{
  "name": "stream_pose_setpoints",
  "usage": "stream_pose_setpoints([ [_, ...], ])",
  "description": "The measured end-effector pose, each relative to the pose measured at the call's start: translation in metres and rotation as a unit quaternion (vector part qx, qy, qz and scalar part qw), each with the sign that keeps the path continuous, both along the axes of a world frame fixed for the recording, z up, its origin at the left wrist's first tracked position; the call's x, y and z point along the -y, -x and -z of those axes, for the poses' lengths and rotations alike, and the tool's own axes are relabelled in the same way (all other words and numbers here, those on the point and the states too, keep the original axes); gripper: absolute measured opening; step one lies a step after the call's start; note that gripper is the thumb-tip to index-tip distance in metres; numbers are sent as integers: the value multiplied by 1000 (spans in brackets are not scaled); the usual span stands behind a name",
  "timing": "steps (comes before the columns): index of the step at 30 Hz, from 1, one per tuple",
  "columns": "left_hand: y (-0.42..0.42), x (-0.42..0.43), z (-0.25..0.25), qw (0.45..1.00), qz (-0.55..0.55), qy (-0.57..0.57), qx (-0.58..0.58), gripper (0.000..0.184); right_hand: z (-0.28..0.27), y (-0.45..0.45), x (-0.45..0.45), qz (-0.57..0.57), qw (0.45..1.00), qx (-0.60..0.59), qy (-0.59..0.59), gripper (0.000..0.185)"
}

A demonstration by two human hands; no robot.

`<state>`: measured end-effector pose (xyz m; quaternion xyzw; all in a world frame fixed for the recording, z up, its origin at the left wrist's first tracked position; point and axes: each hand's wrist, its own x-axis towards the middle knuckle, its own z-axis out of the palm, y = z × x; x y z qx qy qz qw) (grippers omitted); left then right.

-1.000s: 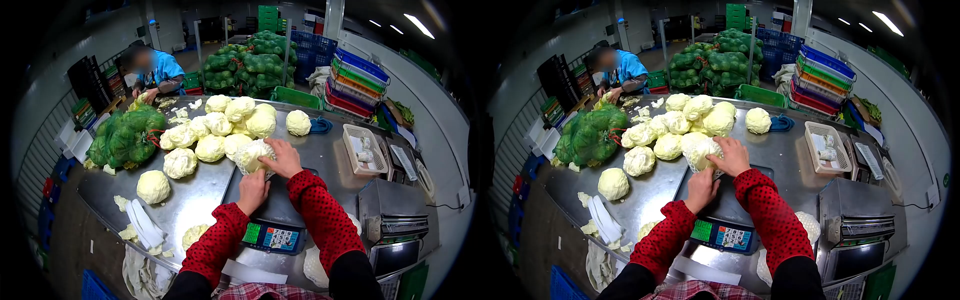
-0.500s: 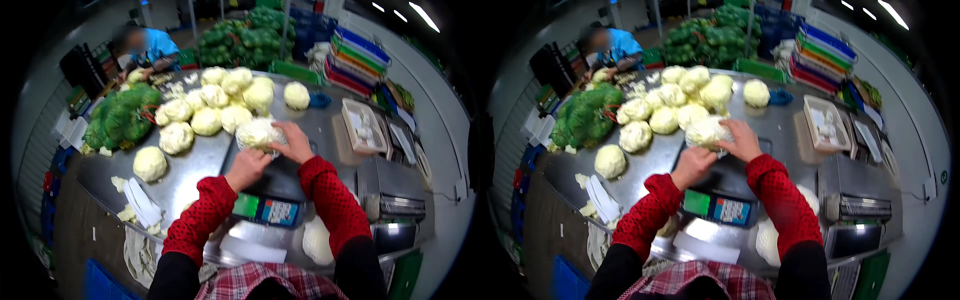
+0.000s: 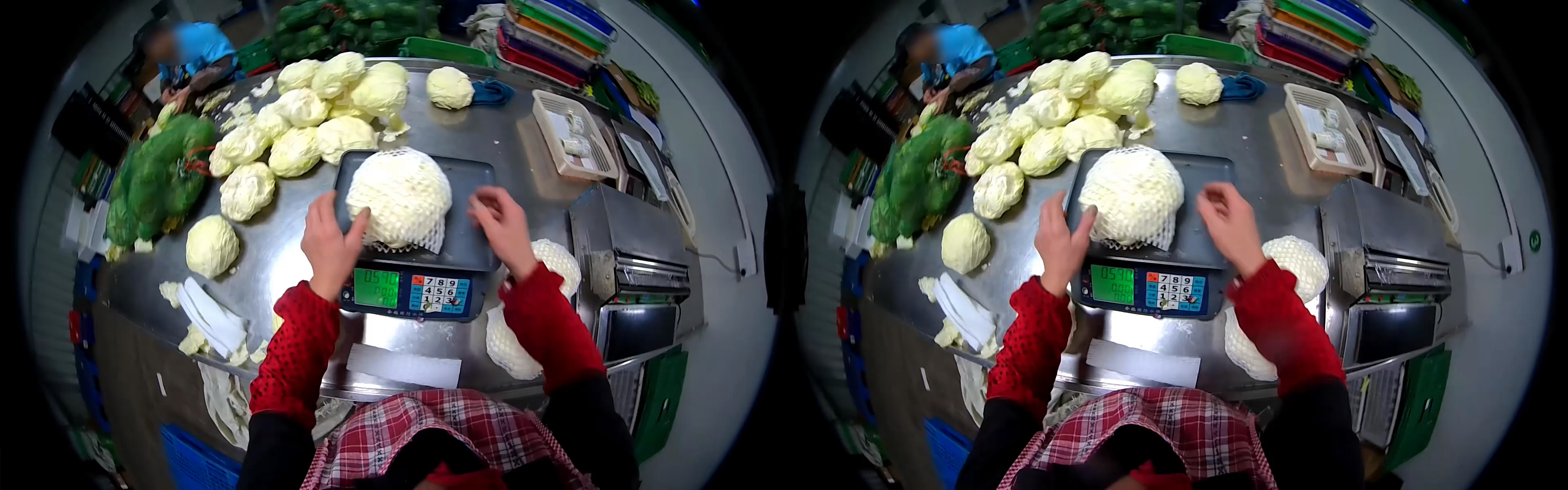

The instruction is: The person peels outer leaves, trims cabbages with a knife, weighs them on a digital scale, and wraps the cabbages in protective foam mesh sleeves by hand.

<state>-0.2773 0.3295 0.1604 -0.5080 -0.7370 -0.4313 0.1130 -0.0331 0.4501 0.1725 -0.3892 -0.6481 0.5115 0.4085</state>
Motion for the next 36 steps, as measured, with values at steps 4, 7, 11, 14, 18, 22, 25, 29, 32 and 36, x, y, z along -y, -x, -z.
stream_pose_setpoints([
  [4, 1, -44, 34, 946, 133, 52, 293, 51, 57, 54, -51, -74, 993, 36, 90, 55],
  [7, -31, -22, 8, 976, 84, -27, 199, 45, 36, 65, -31, -51, 984, -96, 143, 49],
  [11, -86, -35, -32, 921, 293, -70, 249, 61, 54, -20, -80, -44, 908, -339, 241, 42],
  [14, -105, -31, -45, 826, 418, 22, 377, 67, 5, -79, -96, -15, 909, -357, 213, 49],
  [18, -63, -5, 4, 954, 218, -71, 195, 47, 52, -164, -146, 74, 912, -326, 237, 51],
  [22, 52, 23, 59, 956, -52, 31, 287, 50, 121, -222, -168, 168, 908, -176, 340, 60],
  [25, 120, -2, 92, 938, -116, 54, 321, 58, 155, -244, -201, 248, 915, -68, 311, 60],
  [29, 169, -69, 103, 910, -93, 103, 392, 57, 141, -225, -192, 302, 839, 451, 28, 64],
  [32, 187, -125, 114, 855, -68, 97, 504, 57, 124, -200, -130, 301, 885, 307, -179, 57],
  [36, 198, -189, 141, 766, -10, -6, 643, 57, 68, -172, -40, 258, 876, 319, -253, 54],
])
